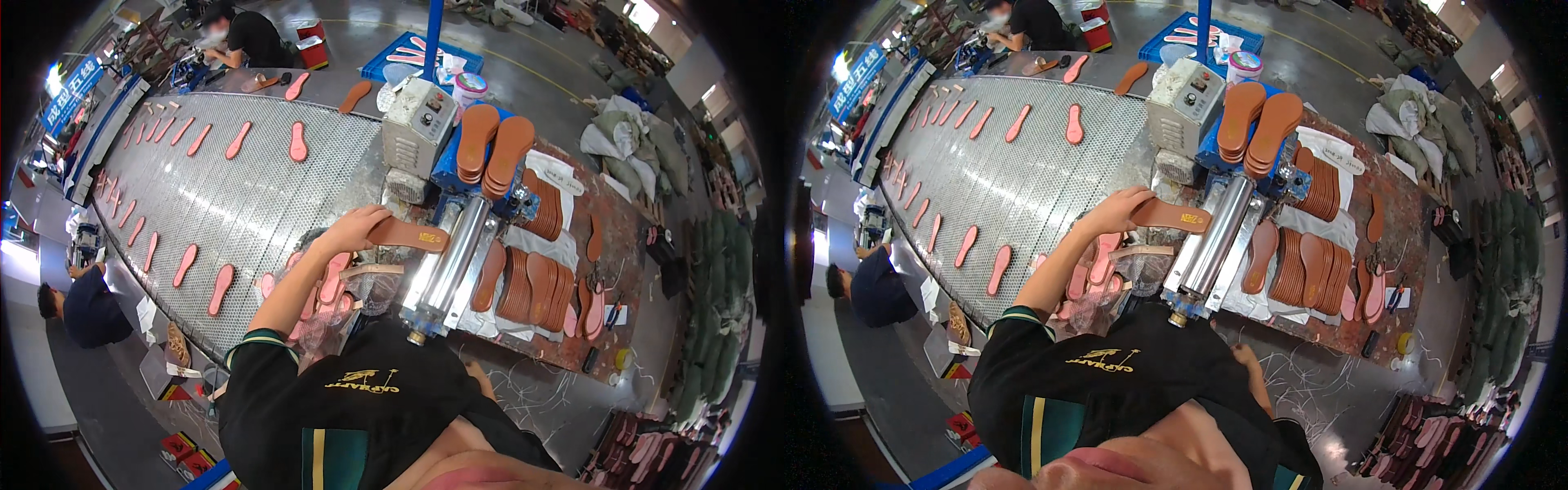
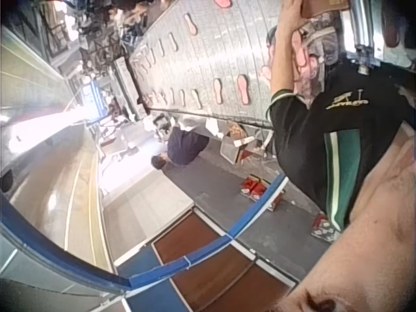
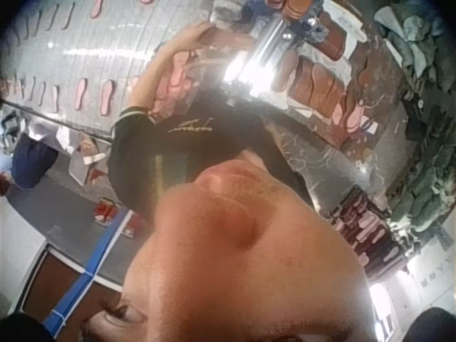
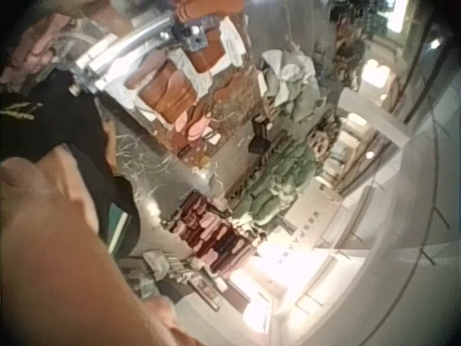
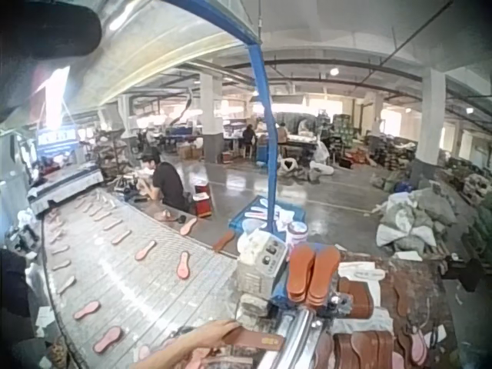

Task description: The worker is feeding shoe soles through a roller-based glue applicator machine and then placing them onto a mesh conveyor belt.

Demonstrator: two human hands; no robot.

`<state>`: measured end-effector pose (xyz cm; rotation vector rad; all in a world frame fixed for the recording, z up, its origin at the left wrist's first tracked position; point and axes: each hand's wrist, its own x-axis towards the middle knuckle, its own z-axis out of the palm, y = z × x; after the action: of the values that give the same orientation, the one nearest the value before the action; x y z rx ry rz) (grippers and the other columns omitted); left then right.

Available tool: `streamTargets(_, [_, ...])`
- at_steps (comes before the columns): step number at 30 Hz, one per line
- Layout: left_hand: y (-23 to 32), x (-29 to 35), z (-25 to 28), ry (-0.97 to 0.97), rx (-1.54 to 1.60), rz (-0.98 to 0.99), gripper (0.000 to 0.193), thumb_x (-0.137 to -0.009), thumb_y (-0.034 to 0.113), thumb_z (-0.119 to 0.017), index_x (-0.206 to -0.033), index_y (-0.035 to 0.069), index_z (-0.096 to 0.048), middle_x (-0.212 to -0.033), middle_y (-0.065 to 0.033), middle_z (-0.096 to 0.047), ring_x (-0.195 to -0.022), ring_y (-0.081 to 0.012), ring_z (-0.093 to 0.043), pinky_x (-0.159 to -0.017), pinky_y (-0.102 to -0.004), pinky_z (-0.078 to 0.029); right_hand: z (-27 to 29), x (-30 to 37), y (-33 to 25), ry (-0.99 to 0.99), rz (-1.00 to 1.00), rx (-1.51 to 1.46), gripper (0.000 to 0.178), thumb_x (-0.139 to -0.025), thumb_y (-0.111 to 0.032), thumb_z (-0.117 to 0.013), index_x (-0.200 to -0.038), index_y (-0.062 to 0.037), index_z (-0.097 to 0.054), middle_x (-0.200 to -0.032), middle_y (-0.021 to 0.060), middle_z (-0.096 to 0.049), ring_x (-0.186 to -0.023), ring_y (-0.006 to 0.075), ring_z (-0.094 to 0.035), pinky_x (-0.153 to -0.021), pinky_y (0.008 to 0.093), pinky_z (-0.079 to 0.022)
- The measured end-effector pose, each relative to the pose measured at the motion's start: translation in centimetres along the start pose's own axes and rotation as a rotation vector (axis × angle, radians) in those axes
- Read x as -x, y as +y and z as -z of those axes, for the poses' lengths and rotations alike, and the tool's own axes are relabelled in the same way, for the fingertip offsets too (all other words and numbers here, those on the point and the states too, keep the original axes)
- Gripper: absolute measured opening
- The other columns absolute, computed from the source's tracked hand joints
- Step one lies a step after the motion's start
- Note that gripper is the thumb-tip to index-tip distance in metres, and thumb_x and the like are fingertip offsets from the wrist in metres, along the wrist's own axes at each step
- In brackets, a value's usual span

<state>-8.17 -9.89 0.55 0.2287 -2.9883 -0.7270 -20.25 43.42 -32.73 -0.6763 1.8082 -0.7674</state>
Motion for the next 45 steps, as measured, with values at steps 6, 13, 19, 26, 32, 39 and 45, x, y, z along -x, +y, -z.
streamTargets(6, [-10.5,6.1,-1.3,-0.005,0.672,0.411,0.065,-0.073,0.02,-0.073,-0.13,0.008,-0.046,-0.123,-0.0096,-0.051,-0.105,-0.0238,-0.055,-0.084,-0.0347,-0.047,-3.9,0.0,15.3,0.22,-0.103,-0.395,0.021,-0.082,-0.017,-0.058,-0.081,0.0019,-0.066,-0.078,0.0097,-0.065,-0.066,0.0182,-0.06,-0.062,0.0321,-0.047])
streamTargets(13, [-26.6,18.1,-5.9,0.278,1.612,1.185,0.053,-0.094,0.051,-0.038,-0.12,0.007,-0.051,-0.107,-0.0123,-0.061,-0.086,-0.0266,-0.064,-0.069,-0.0409,-0.053,0.0,4.2,-11.2,0.227,-0.592,-0.364,0.021,-0.089,-0.014,-0.052,-0.103,0.0004,-0.057,-0.077,0.0077,-0.061,-0.06,0.0173,-0.058,-0.05,0.032,-0.046])
streamTargets(19, [-31.9,19.9,-9.1,0.484,1.337,1.557,0.043,-0.094,0.047,-0.04,-0.108,0.01,-0.057,-0.093,-0.0075,-0.063,-0.083,-0.0239,-0.063,-0.068,-0.0399,-0.054,-2.0,5.2,-13.2,0.299,-0.509,-0.466,0.019,-0.091,-0.014,-0.048,-0.104,-0.0027,-0.056,-0.076,0.0059,-0.059,-0.058,0.0138,-0.055,-0.048,0.0289,-0.045])
streamTargets(26, [-35.2,8.8,-10.1,0.572,1.561,1.219,0.032,-0.093,0.035,-0.047,-0.11,0.009,-0.055,-0.096,-0.0047,-0.062,-0.073,-0.0173,-0.061,-0.055,-0.028,-0.05,-6.9,7.3,-16.2,0.371,-0.546,-0.266,0.016,-0.087,-0.008,-0.052,-0.099,-0.0008,-0.058,-0.076,0.0051,-0.06,-0.064,0.0131,-0.055,-0.056,0.0277,-0.045])
streamTargets(32, [-37.5,-3.5,-10.7,0.386,1.386,1.098,0.039,-0.086,0.037,-0.056,-0.115,0.011,-0.055,-0.098,-0.0041,-0.055,-0.087,-0.0178,-0.051,-0.072,-0.034,-0.044,-8.7,8.1,-17.9,0.465,-0.484,-0.326,0.014,-0.086,-0.01,-0.053,-0.099,-0.0031,-0.057,-0.073,0.0022,-0.057,-0.063,0.0129,-0.054,-0.056,0.0281,-0.044])
streamTargets(39, [-33.3,-2.7,-11.1,0.224,1.026,0.932,0.044,-0.084,0.039,-0.06,-0.115,0.009,-0.057,-0.108,-0.0025,-0.06,-0.096,-0.0148,-0.054,-0.074,-0.0318,-0.043,-1.1,7.3,-14.6,0.72,-0.287,0.162,0.029,-0.082,-0.021,-0.058,-0.104,-0.0023,-0.056,-0.087,0.0168,-0.062,-0.078,0.0275,-0.062,-0.07,0.0378,-0.048])
streamTargets(45, [-17.7,3.3,-11.2,0.174,1.291,0.734,0.02,-0.092,0.02,-0.051,-0.1,0.004,-0.061,-0.087,-0.0045,-0.064,-0.071,-0.0093,-0.057,-0.06,-0.0192,-0.044,12.6,3.5,-18.0,1.124,-0.216,0.254,0.034,-0.077,-0.016,-0.062,-0.108,-0.0025,-0.055,-0.078,0.0135,-0.059,-0.075,0.0258,-0.06,-0.068,0.0376,-0.048])
